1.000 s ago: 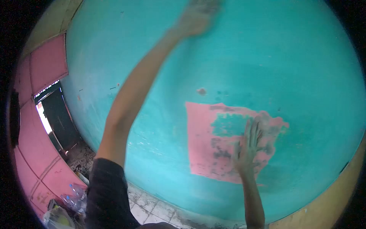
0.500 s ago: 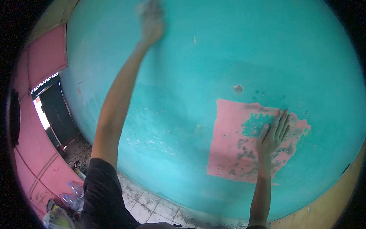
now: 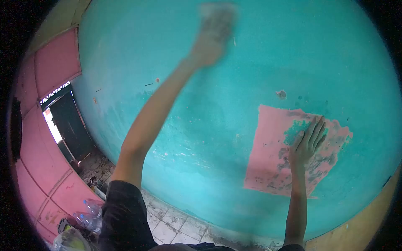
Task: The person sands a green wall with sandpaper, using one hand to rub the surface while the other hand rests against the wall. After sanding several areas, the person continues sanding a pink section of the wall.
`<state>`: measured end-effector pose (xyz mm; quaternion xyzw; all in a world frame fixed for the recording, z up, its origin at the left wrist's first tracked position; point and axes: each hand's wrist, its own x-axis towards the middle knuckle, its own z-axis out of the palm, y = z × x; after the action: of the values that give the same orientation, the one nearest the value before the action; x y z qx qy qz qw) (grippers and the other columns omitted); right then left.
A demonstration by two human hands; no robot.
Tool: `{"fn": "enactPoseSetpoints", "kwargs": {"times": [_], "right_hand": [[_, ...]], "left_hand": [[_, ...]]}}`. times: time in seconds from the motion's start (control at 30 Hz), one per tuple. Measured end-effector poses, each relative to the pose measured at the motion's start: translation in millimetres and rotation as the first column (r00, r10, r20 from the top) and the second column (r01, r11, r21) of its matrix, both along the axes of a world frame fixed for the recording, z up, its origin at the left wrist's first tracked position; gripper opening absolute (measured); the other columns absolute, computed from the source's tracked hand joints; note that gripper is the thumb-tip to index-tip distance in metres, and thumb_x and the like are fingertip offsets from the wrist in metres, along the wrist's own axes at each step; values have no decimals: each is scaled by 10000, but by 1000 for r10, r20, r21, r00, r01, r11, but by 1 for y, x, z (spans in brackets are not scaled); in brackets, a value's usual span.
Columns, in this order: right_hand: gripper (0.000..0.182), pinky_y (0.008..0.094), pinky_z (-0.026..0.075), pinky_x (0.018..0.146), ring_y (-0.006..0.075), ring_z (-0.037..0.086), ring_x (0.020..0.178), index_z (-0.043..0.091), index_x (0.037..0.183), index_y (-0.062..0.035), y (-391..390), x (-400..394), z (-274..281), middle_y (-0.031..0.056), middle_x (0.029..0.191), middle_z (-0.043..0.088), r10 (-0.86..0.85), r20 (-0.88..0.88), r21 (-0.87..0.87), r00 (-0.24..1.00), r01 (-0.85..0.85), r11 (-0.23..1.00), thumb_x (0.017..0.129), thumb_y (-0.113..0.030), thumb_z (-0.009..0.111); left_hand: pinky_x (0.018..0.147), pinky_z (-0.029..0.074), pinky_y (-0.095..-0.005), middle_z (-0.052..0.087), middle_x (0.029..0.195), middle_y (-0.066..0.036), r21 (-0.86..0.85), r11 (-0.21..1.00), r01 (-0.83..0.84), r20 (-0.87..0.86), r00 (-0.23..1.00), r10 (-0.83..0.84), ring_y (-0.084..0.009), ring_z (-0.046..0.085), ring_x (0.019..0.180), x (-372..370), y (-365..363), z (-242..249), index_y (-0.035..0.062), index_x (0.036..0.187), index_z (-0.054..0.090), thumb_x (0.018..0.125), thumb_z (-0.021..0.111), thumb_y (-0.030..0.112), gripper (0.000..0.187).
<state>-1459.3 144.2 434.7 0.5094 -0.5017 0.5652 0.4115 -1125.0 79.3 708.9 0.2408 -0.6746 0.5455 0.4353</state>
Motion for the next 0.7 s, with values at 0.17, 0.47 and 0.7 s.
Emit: {"fn": "enactPoseSetpoints", "kwargs": {"times": [0.17,0.47,0.7], "right_hand": [[541,539,158,1241,357,249,1544,338,1597,-86,-6,-20,-18,155,1672,269,1,-84,-5,996,-1,1000,1100,-294,295],[528,534,173,1237,364,271,1535,373,1582,-84,-3,-16,-20,161,1661,297,-15,-78,-21,997,13,1000,1095,-270,295],[526,531,172,1237,360,285,1531,396,1567,-64,-4,-25,-28,165,1647,327,0,-111,-23,994,-2,1000,1081,-251,318]], "left_hand": [[1269,148,-462,233,1684,-145,71,997,44,-182,983,-31,-328,207,1554,64,-11,36,109,1626,249,1052,328,203,587],[1264,96,-502,174,1694,-143,-40,994,-104,-206,974,94,-324,159,1559,42,-30,41,49,1618,188,1064,276,230,589],[1243,133,-567,260,1673,-145,114,990,-87,-683,717,142,-383,219,1540,115,-42,76,62,1590,296,1070,278,276,563]]}}
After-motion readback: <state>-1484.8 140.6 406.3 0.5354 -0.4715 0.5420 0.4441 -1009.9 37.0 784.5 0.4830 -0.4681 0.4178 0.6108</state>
